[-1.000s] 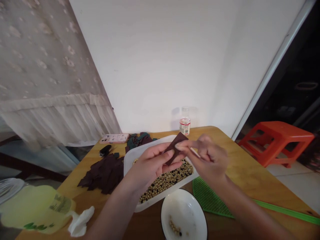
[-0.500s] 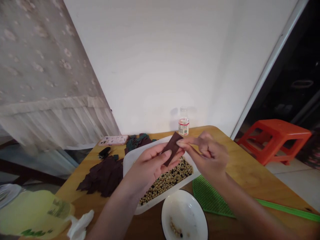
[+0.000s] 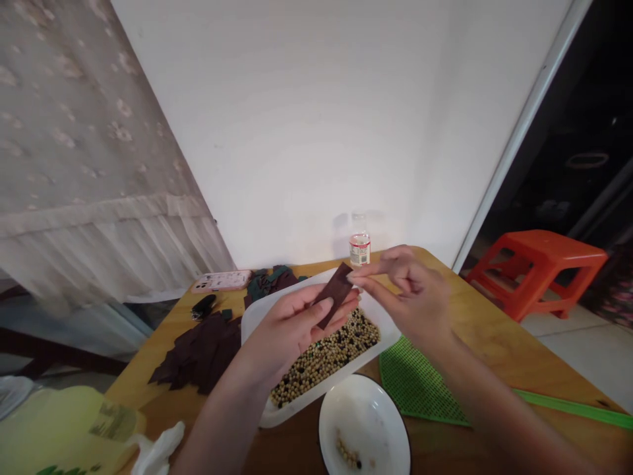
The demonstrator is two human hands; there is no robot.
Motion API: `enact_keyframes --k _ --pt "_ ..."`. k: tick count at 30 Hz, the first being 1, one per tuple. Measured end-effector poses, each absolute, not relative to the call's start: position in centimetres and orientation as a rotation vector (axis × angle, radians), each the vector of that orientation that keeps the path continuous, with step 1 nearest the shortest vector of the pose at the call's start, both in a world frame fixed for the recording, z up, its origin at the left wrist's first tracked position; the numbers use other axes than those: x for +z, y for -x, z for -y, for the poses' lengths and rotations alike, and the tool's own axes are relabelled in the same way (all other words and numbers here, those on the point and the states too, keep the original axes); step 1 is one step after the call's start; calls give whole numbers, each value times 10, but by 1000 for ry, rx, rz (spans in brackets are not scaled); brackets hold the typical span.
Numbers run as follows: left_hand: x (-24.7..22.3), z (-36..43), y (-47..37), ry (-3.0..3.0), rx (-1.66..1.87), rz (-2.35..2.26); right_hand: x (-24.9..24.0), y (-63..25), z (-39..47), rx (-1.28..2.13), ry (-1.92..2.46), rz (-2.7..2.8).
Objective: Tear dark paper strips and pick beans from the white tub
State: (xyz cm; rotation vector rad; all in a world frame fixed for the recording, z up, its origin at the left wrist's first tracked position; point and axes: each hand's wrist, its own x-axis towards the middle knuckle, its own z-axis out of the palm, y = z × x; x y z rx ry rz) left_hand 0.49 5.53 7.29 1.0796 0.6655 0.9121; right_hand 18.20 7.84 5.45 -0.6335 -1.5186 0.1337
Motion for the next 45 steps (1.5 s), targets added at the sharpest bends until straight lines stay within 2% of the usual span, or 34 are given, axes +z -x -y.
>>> enact_keyframes --k 3,10,20,31,45 --pt "71 -55 -6 -1141 860 -642 55 -179 -77 156 676 1640" --pt "74 -54 -5 -1188 809 -618 51 -178 -79 276 642 1548" --pt "76 -53 -4 -1223 795 -670 49 -185 -86 646 614 1544" --pt "73 -53 -6 -1202 838 -620 50 -176 -78 259 626 1538" --pt "71 -54 -6 -1143 913 -603 46 -168 -73 61 627 1504"
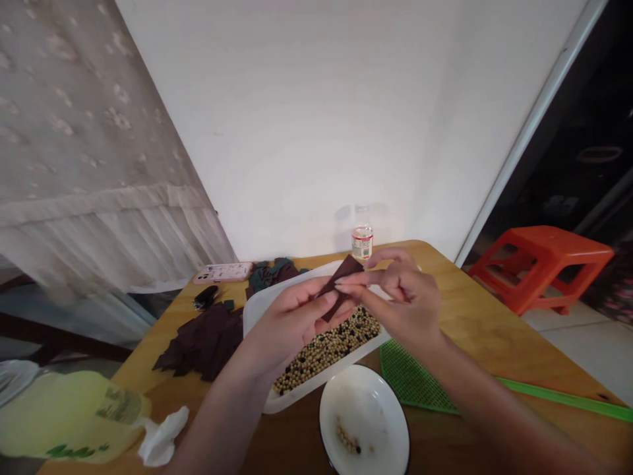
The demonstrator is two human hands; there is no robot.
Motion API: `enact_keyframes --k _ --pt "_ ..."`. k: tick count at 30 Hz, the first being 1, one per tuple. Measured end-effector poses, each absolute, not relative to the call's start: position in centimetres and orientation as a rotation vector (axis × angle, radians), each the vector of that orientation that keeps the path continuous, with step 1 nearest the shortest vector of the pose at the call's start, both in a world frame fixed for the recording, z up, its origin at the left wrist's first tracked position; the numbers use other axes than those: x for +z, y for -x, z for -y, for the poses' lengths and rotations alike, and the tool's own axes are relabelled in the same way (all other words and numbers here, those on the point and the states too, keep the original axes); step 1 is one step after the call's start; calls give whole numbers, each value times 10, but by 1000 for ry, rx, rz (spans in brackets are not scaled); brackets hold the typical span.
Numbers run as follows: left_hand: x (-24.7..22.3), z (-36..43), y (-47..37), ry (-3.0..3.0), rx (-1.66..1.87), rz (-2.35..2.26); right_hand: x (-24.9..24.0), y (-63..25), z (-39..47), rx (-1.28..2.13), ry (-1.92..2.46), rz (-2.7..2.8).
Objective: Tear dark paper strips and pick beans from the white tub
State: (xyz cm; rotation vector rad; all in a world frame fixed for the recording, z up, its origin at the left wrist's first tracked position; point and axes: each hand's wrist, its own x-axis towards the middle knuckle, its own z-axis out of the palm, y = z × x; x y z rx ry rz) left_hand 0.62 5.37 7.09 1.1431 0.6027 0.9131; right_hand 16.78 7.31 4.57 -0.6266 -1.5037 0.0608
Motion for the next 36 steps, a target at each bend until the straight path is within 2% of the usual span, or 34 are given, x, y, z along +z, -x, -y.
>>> enact_keyframes --k 15,21,28,36 --pt "71 -54 -6 -1128 924 -570 45 -169 -73 -8 625 1529" --pt "73 -52 -7 -1098 923 -614 48 -178 -80 150 724 1293" --pt "72 -58 -12 -1068 1183 -709 60 -183 -78 631 746 1308" --pt "74 -62 -9 -1146 1369 -845 62 -183 -76 713 796 1352"
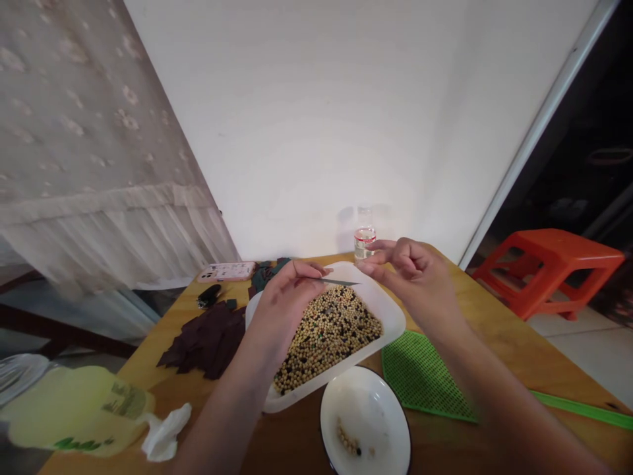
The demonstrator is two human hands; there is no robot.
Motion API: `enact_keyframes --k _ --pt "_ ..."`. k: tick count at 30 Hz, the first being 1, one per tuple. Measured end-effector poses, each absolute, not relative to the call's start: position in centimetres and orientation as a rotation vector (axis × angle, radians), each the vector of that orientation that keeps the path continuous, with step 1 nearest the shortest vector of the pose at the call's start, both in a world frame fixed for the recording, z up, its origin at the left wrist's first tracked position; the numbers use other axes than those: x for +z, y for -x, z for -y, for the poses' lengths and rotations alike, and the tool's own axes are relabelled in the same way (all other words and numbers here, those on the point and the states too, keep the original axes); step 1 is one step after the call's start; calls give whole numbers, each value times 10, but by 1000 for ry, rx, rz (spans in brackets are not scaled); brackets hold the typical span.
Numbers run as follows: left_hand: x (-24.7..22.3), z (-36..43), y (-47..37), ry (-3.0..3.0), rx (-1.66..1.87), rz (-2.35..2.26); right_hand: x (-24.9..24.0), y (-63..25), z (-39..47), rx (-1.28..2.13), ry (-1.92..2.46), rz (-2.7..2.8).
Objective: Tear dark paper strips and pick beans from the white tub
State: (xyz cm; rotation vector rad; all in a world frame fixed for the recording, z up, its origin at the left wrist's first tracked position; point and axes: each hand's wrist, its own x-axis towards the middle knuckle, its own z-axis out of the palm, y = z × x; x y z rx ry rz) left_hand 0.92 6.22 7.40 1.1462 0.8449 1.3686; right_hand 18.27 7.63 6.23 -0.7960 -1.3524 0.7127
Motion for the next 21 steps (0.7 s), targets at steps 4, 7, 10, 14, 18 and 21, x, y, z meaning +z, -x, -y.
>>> enact_keyframes --k 4,7,10,14,18,21 --pt "73 -63 -9 -1182 1391 -860 63 -183 -76 865 703 1360" --pt "73 -65 -7 -1197 1400 -865 62 -182 -75 972 639 1355" --pt "71 -66 -7 -1213 1396 -856 60 -179 -73 988 615 1343" --pt "67 -67 -8 -1276 1380 -870 60 -174 -67 970 591 1309" --pt "64 -66 -8 -1443 1380 -954 63 -171 -61 926 538 1328" --pt "62 -65 -9 -1631 1344 -1001 64 -169 -57 905 524 1348"
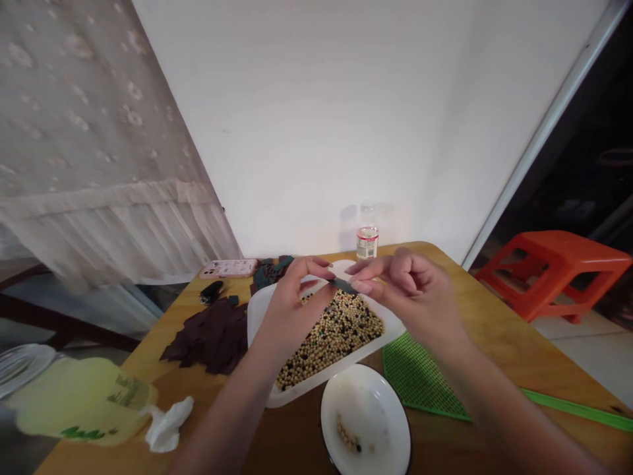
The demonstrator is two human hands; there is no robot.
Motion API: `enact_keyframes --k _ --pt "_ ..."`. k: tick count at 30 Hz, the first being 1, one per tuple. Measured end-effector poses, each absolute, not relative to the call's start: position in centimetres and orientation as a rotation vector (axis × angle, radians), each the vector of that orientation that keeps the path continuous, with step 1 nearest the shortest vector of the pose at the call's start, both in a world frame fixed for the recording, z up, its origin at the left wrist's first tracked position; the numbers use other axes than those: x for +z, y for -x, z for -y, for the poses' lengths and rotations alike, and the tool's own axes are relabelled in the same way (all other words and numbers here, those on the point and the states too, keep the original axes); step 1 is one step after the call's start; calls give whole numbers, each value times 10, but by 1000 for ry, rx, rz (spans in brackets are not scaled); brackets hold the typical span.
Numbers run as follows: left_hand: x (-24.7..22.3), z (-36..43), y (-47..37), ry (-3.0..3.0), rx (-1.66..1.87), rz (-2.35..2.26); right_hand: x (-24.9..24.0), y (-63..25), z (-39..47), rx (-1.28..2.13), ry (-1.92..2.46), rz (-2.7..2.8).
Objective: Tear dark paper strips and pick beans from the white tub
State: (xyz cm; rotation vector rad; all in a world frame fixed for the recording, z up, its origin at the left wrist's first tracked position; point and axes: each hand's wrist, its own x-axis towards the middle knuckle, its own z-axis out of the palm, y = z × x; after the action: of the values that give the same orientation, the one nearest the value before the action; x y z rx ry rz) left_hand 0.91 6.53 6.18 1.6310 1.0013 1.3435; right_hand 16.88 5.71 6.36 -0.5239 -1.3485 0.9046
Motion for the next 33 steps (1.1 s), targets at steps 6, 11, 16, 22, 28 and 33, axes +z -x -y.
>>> enact_keyframes --k 6,11,16,22,28,33 --pt "59 -64 -11 -1885 1243 -1080 65 -168 -52 826 491 1360" --pt "61 -66 -7 -1798 1311 -1052 67 -174 -57 773 553 1288" --pt "60 -67 -6 -1650 1357 -990 66 -176 -58 887 662 1278" --pt "63 -65 -7 -1661 1403 -1016 65 -172 -60 881 616 1220" --pt "62 -65 -7 -1823 1374 -1127 65 -165 -52 1006 510 1176" --pt "61 -65 -9 -1917 1364 -1190 67 -165 -43 959 447 1230"
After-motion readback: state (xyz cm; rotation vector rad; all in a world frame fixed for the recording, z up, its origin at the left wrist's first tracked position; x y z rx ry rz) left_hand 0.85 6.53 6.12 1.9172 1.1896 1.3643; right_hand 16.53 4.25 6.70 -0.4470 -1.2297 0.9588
